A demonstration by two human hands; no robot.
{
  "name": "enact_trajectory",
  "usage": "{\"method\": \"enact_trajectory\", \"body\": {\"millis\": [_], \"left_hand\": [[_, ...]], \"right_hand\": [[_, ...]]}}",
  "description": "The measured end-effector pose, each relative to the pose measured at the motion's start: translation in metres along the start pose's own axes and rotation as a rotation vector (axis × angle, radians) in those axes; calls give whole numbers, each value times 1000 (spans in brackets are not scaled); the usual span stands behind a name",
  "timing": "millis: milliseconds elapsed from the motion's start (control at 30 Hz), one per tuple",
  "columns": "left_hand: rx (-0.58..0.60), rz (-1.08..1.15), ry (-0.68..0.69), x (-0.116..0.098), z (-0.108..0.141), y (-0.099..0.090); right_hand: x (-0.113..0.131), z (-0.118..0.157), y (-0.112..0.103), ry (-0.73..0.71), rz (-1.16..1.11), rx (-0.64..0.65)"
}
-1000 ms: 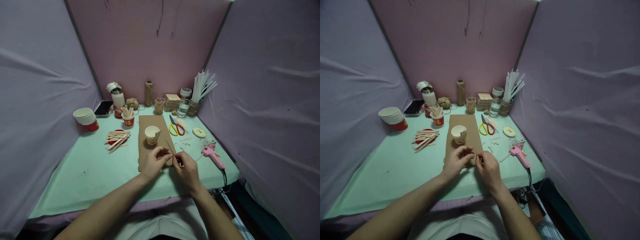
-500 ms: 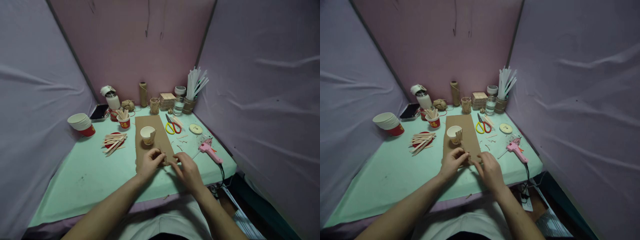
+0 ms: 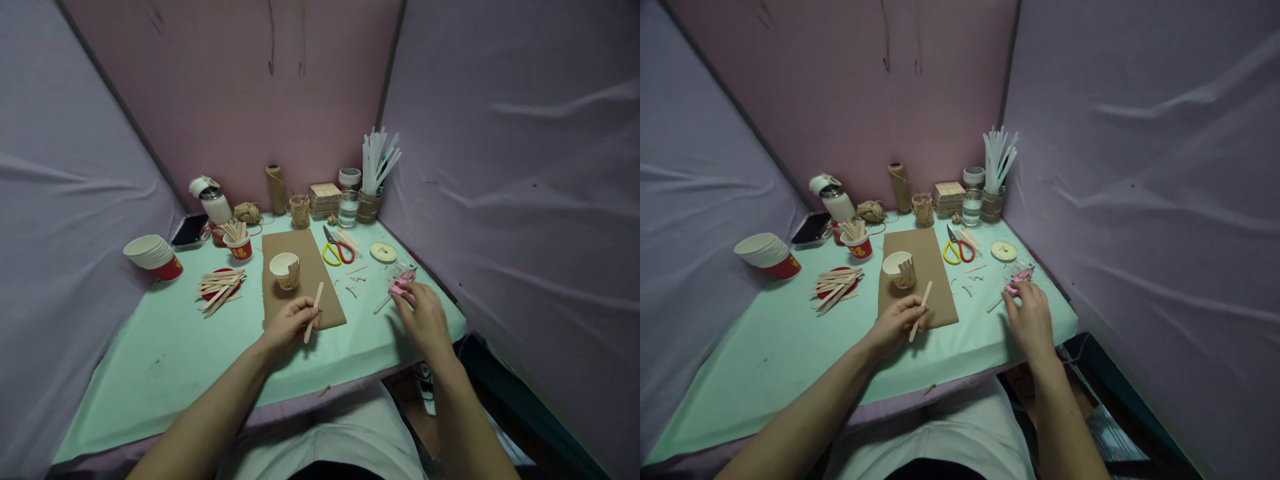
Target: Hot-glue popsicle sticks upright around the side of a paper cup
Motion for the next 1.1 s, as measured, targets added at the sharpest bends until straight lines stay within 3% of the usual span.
{"method": "enact_trajectory", "body": {"millis": [100,233,300,433,567,800,1100], "left_hand": [[-90,-71,239,-6,-2,-8],[-506,-502,595,-24,-5,-28],[-594,-761,652,-33,-7,-36],[-516,-1100,700,-44,-16,-39],[-448,-1169,647,-44,-27,-37],[-320,-1115,583,-43,-37,-43],[-268,-1053,604,-42,-40,-50]], "right_hand": [[35,-5,15,-58,-230,163],[85,-29,50,-154,-463,369],[106,-45,72,-222,-546,439],[129,-68,111,-339,-624,626],[132,-73,128,-426,-604,722],[129,-68,133,-496,-561,630],[136,-61,137,-507,-521,582]]}}
Point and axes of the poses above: each hand's wrist, its own z-axis away from the middle knuckle, its own y-axis out of the palm, x = y × z, the point moved 1 cm from there along -z, towards the middle knuckle, and after that the axes turned 14 degrees about y, right-handed, at the moved point
